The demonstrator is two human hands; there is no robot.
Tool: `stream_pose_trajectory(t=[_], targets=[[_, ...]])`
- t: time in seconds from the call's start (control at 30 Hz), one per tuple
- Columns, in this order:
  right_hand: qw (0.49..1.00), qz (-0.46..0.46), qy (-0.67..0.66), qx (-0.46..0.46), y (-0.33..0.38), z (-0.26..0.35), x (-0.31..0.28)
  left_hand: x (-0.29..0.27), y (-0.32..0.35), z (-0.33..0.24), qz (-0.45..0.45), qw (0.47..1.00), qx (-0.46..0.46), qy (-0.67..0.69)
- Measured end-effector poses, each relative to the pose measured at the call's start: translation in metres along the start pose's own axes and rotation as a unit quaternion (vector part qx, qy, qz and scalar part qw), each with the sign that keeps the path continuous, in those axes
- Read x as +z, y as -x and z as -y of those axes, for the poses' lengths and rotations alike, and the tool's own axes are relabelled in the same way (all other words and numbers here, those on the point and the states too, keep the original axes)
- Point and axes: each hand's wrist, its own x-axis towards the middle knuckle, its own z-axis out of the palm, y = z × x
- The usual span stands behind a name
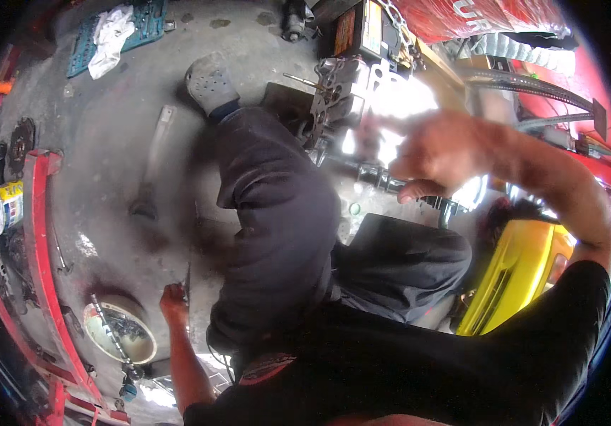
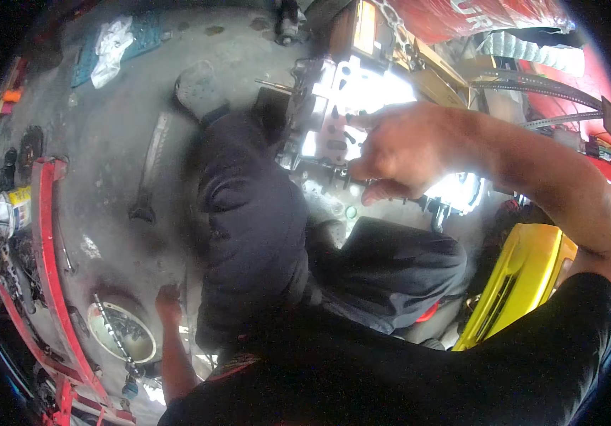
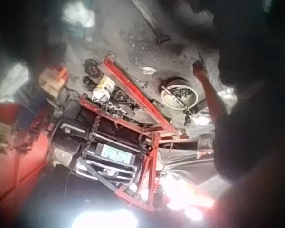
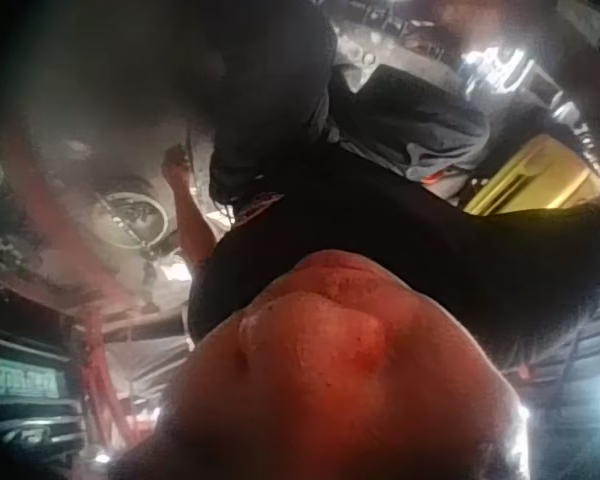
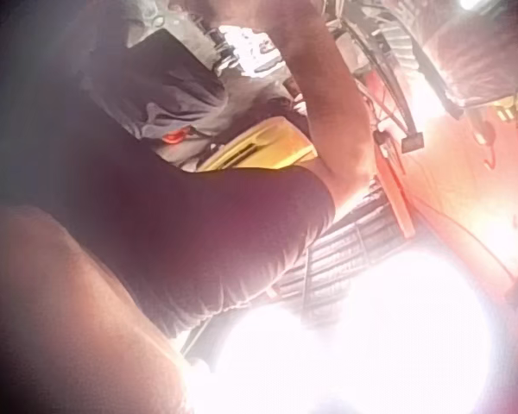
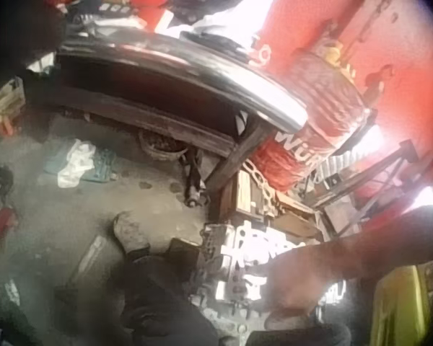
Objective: Cleaning and installing valves into an engine cylinder head.
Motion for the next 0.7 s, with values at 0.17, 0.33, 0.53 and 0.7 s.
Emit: stream_pose_trajectory(t=[0.17,0.33,0.53,0.7], targets=[[0.997,0.078,0.005,0.011,-0.007,-0.016,0.008,-0.004,-0.026,-0.014,0.015,0.962,-0.152,0.224],[0.988,0.084,0.121,-0.034,-0.007,-0.022,0.025,-0.001,-0.034,-0.034,0.017,0.932,-0.265,0.247],[0.993,0.101,0.061,0.017,-0.002,-0.012,0.006,0.004,-0.027,-0.02,-0.006,0.993,-0.099,0.067],[0.974,-0.213,-0.067,-0.021,0.02,-0.005,-0.033,-0.02,-0.05,-0.06,-0.033,0.98,-0.133,0.144]])
